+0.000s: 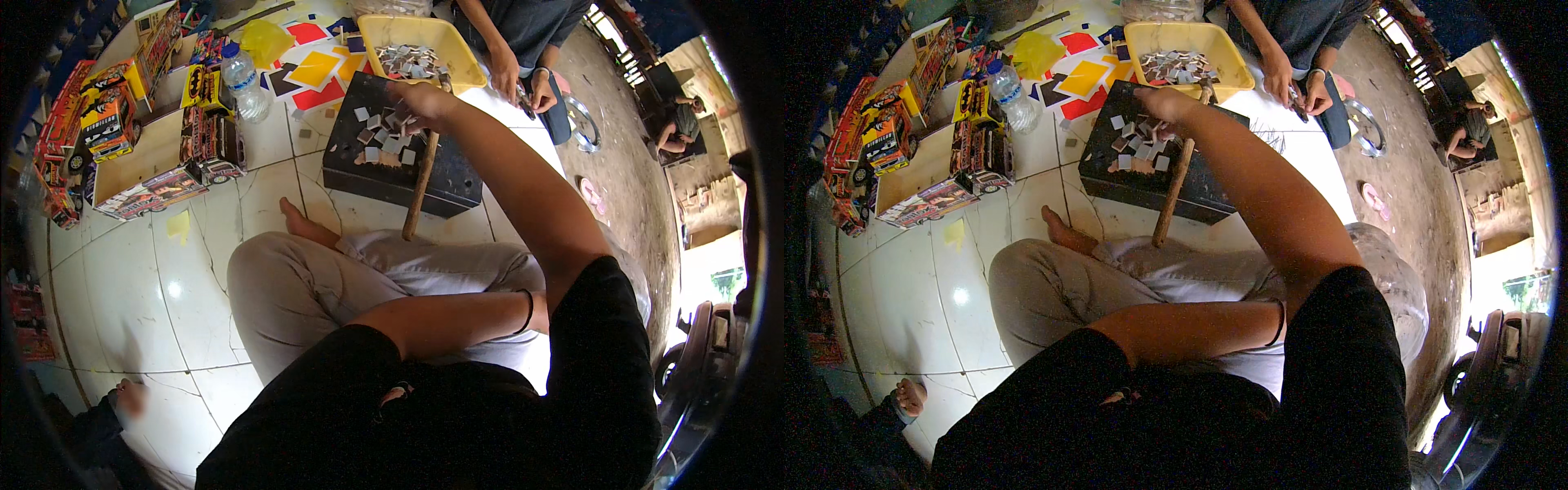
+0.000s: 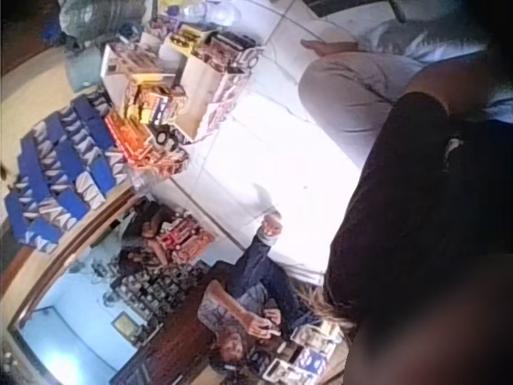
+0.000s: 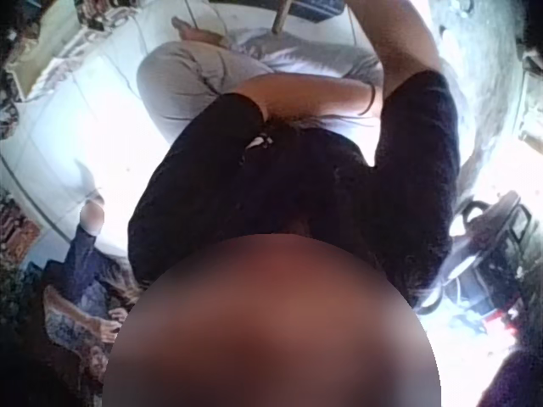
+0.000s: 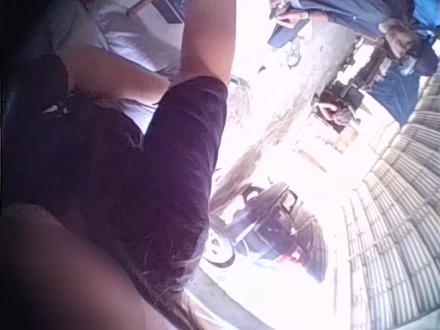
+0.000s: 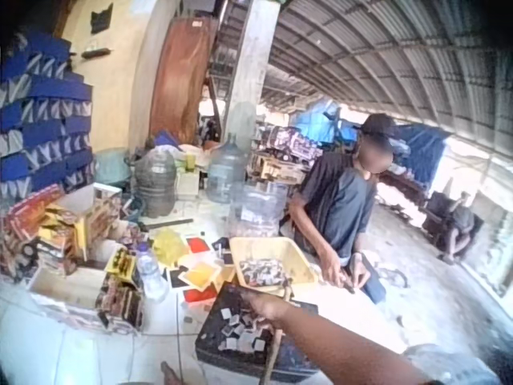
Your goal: The person sits on the floor and uses a wooden mallet to break small rectangular blocks on a black board. They repeatedly pick up blocks, strike them, and transfer the broken pieces into a large plastic container.
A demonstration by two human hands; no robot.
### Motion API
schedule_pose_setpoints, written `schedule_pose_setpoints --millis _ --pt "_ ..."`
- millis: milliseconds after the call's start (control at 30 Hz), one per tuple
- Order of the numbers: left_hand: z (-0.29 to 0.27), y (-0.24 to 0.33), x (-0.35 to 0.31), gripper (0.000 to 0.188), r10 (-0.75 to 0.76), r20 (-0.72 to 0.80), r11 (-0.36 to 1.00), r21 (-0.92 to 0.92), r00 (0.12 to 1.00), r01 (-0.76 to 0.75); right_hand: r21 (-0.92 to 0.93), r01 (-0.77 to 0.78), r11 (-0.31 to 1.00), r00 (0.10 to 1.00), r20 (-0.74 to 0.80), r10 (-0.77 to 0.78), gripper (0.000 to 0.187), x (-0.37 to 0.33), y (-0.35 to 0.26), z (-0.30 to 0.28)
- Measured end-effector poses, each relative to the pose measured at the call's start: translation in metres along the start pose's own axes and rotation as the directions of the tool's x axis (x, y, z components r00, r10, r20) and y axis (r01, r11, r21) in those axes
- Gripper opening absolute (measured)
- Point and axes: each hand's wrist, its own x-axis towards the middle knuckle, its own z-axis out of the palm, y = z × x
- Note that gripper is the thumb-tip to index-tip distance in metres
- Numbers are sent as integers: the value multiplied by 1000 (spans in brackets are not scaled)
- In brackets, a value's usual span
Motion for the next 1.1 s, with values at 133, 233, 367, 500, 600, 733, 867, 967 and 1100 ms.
schedule_pose_setpoints --millis 133,233,367,500,600,733,867,967,1100 --pt "13 -6 0 21 -270 45 757 -607 962 241 25 117 993 983 -144 -112 65 -35 -17 7" --pt "19 -10 0 23 -335 98 626 -720 937 300 -176 323 930 910 -213 -357 64 -81 -22 -11" --pt "16 -11 5 23 -125 -27 964 -238 992 115 -438 653 618 558 -273 -784 44 -199 16 -64" --pt "0 -9 3 29 -70 -10 998 7 997 70 -366 584 725 536 -496 -683 20 -353 104 -124" --pt "-14 -8 -1 28 103 7 932 350 995 -99 -236 85 968 712 -665 -224 19 -418 189 -147" --pt "-30 -6 2 12 74 164 983 152 984 -99 -762 -207 613 977 -128 171 22 -403 270 -154" --pt "-38 -5 7 10 45 212 975 206 976 -89 -842 -253 476 936 -88 341 32 -365 285 -171" --pt "-40 -4 9 18 25 215 971 227 976 -75 -654 -202 729 963 -269 25 42 -378 268 -195" --pt "-39 -5 10 20 9 202 973 223 979 -55 -845 -325 425 903 -143 406 28 -386 257 -200"
